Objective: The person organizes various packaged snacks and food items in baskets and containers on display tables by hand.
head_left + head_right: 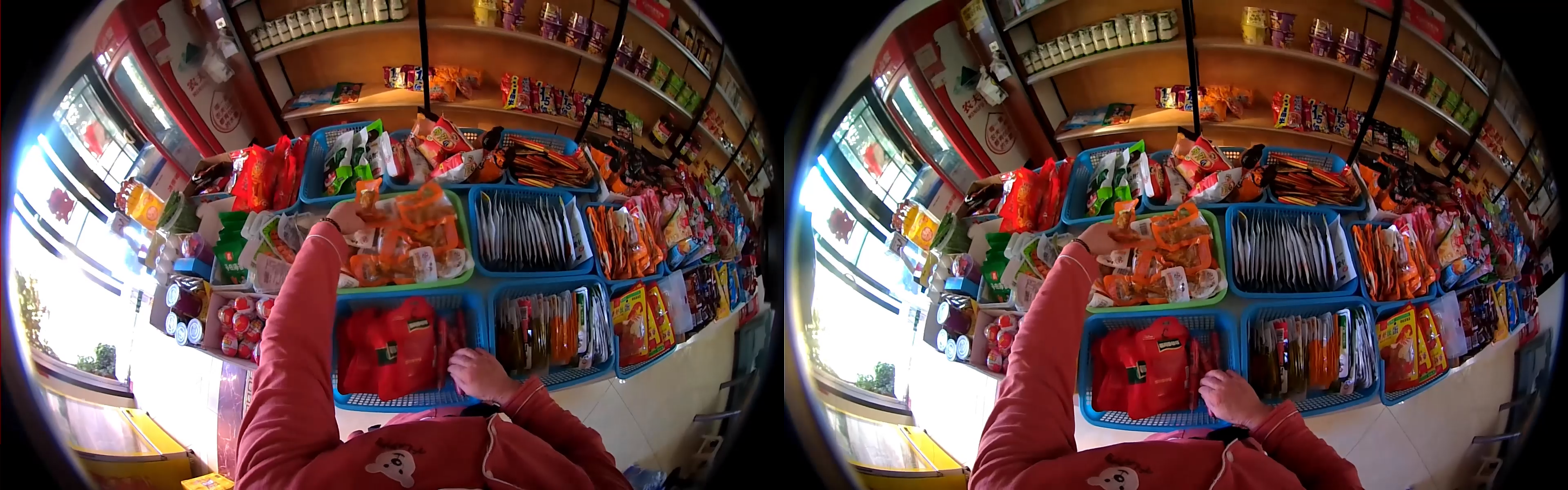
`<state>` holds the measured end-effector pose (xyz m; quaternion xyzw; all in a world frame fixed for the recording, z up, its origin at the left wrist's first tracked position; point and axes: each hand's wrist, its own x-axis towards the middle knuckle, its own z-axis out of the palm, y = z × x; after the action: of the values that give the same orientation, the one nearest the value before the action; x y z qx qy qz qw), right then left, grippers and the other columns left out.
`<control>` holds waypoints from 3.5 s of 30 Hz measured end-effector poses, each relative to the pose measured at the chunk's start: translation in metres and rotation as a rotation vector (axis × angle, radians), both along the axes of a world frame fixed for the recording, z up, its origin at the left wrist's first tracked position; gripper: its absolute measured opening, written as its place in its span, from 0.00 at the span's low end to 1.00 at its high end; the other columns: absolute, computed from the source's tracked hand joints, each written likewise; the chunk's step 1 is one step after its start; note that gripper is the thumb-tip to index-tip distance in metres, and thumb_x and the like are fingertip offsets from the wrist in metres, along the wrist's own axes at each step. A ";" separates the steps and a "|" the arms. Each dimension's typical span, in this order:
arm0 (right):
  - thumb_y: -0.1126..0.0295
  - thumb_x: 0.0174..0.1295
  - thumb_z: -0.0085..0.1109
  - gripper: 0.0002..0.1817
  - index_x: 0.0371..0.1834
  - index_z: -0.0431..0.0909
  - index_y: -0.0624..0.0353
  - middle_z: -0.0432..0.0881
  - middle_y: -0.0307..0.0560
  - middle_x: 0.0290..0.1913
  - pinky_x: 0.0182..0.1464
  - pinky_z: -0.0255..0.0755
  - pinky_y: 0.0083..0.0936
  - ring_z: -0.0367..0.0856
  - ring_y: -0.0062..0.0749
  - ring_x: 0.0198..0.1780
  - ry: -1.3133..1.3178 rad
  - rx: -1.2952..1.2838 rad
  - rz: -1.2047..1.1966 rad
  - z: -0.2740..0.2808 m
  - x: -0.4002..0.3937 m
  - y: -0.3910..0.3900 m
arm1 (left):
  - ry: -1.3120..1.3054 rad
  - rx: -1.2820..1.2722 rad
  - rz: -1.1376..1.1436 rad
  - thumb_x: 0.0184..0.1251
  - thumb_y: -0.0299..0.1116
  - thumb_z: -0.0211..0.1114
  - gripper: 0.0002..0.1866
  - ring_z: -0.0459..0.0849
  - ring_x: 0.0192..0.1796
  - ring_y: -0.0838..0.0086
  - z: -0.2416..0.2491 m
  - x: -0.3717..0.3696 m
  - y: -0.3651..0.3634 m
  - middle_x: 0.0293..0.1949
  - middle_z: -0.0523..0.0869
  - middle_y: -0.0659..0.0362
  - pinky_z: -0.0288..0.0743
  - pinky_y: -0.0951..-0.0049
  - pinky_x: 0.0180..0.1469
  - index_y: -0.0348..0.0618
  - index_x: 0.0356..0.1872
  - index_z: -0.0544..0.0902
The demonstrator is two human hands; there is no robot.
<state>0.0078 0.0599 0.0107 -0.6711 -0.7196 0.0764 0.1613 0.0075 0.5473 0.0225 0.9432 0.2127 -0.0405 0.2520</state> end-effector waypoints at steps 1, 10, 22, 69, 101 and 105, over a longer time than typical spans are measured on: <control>0.67 0.57 0.57 0.08 0.37 0.81 0.56 0.81 0.39 0.48 0.57 0.68 0.30 0.72 0.33 0.57 0.001 0.004 0.001 -0.002 0.000 -0.001 | 0.067 -0.097 0.074 0.59 0.38 0.70 0.15 0.81 0.42 0.63 0.017 -0.001 -0.009 0.44 0.83 0.53 0.75 0.60 0.39 0.42 0.44 0.83; 0.68 0.53 0.56 0.05 0.31 0.78 0.54 0.79 0.36 0.42 0.54 0.69 0.28 0.73 0.31 0.52 -0.010 0.093 -0.011 -0.001 -0.001 0.001 | 0.184 0.328 0.550 0.40 0.62 0.75 0.48 0.79 0.58 0.57 0.035 0.008 -0.061 0.55 0.81 0.51 0.75 0.57 0.53 0.46 0.61 0.66; 0.65 0.58 0.61 0.10 0.40 0.78 0.57 0.78 0.43 0.45 0.53 0.70 0.34 0.73 0.39 0.54 0.281 0.059 -0.110 0.006 -0.002 0.005 | -1.017 -0.518 0.485 0.56 0.27 0.71 0.21 0.85 0.37 0.70 0.070 -0.069 -0.129 0.42 0.86 0.53 0.82 0.71 0.39 0.36 0.51 0.78; 0.74 0.63 0.57 0.21 0.60 0.70 0.59 0.79 0.44 0.53 0.52 0.77 0.30 0.81 0.32 0.51 2.163 0.199 -0.559 -0.002 -0.007 0.011 | -0.533 0.502 -0.073 0.61 0.33 0.58 0.16 0.78 0.53 0.63 0.001 -0.023 -0.202 0.49 0.81 0.56 0.71 0.62 0.55 0.48 0.50 0.80; 0.69 0.62 0.62 0.20 0.57 0.73 0.60 0.80 0.41 0.52 0.49 0.77 0.26 0.80 0.28 0.49 2.110 0.063 -0.550 0.001 -0.007 0.014 | -0.453 0.066 0.426 0.48 0.37 0.72 0.22 0.81 0.46 0.50 -0.005 0.028 -0.122 0.41 0.83 0.46 0.75 0.56 0.48 0.40 0.43 0.77; 0.68 0.63 0.61 0.19 0.57 0.73 0.59 0.80 0.41 0.52 0.49 0.77 0.26 0.80 0.28 0.49 2.104 0.089 -0.507 0.003 -0.006 0.017 | -0.578 -0.096 0.599 0.45 0.38 0.72 0.20 0.83 0.38 0.51 0.017 0.002 -0.120 0.33 0.83 0.48 0.76 0.59 0.41 0.39 0.37 0.76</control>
<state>0.0018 0.0773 0.0138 -0.3919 -0.0628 0.5521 0.7332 0.0094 0.4275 0.0391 0.7993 0.3961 0.2912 0.3455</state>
